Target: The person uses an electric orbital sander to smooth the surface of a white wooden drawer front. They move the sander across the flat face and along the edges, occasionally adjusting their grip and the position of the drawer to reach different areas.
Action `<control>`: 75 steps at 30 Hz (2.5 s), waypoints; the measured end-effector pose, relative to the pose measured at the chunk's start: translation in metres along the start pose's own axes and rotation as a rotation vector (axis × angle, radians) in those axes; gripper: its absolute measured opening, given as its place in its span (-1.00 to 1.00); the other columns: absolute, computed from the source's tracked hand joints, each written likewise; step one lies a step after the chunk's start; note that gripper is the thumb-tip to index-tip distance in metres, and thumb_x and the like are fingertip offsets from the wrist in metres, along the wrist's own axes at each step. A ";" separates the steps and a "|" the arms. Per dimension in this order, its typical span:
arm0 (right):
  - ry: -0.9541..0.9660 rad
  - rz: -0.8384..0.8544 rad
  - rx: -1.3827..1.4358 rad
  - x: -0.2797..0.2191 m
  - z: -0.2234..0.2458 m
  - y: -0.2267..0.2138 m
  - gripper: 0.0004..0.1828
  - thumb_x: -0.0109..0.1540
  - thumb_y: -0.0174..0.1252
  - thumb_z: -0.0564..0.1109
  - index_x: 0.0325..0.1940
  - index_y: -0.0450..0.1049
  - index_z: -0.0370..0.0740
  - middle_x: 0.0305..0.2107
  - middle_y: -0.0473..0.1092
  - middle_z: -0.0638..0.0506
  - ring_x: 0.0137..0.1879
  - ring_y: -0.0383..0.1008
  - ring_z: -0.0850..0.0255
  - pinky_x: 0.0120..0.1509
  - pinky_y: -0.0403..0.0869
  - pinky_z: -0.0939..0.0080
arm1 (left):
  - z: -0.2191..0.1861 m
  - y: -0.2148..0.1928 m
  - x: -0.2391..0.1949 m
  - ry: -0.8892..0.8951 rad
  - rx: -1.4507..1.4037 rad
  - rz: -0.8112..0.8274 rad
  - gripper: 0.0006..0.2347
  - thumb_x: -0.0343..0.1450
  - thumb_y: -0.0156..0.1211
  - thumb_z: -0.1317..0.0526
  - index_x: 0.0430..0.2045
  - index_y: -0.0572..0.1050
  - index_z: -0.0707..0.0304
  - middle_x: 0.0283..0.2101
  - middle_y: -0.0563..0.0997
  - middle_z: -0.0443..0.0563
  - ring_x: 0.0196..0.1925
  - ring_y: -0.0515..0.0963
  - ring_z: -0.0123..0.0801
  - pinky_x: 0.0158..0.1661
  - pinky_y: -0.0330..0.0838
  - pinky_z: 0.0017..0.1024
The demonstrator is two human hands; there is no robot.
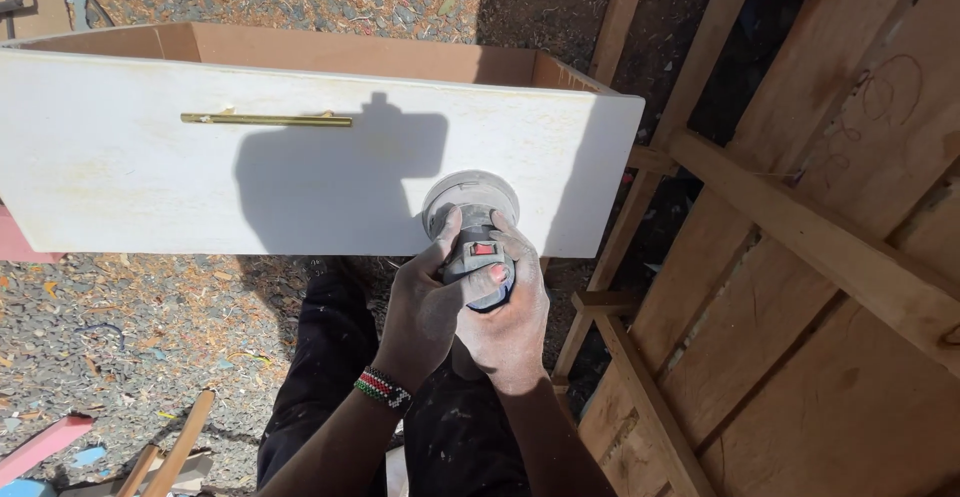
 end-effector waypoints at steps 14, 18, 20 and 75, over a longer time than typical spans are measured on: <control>-0.035 -0.461 0.198 0.027 -0.114 -0.091 -0.80 0.54 0.10 -0.27 0.25 0.48 -0.29 0.19 0.68 -0.34 0.27 0.72 0.01 0.27 0.72 0.10 | 0.039 0.140 0.034 0.037 0.434 0.389 0.01 0.19 0.47 -0.35 0.70 0.35 -0.30 0.44 0.74 0.25 0.54 0.66 0.25 0.46 0.55 0.09; -0.015 -0.306 0.138 0.024 -0.076 -0.068 -0.57 0.38 0.34 -0.13 0.33 0.57 -0.25 0.28 0.63 -0.36 0.37 0.69 -0.13 0.41 0.67 -0.08 | 0.015 0.101 0.023 0.015 0.277 0.291 -0.04 0.26 0.55 -0.25 0.69 0.48 0.05 0.41 0.70 0.56 0.55 0.60 0.47 0.51 0.41 0.10; -0.003 -0.258 0.118 0.020 -0.050 -0.056 -0.48 0.31 0.43 -0.08 0.36 0.60 -0.24 0.31 0.62 -0.36 0.41 0.68 -0.18 0.46 0.66 -0.15 | 0.019 0.066 0.025 0.011 0.196 0.275 -0.06 0.28 0.61 -0.16 0.69 0.44 -0.06 0.47 0.67 0.54 0.41 0.66 0.17 0.42 0.49 0.05; 0.046 -0.007 0.114 0.080 0.048 -0.005 -0.20 0.15 0.72 -0.14 0.37 0.44 -0.19 0.32 0.49 -0.39 0.44 0.59 -0.26 0.63 0.45 -0.47 | -0.056 -0.099 0.144 -0.022 0.817 -0.065 -0.11 0.71 -0.41 -0.48 -0.93 0.47 0.06 -0.86 0.45 0.10 -0.61 0.66 0.12 -0.15 0.61 0.03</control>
Point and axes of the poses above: each hand's wrist, its own x-axis towards the middle knuckle, its own y-axis out of the palm, z = x × y, the point moved 4 cm from there along x, towards the middle knuckle
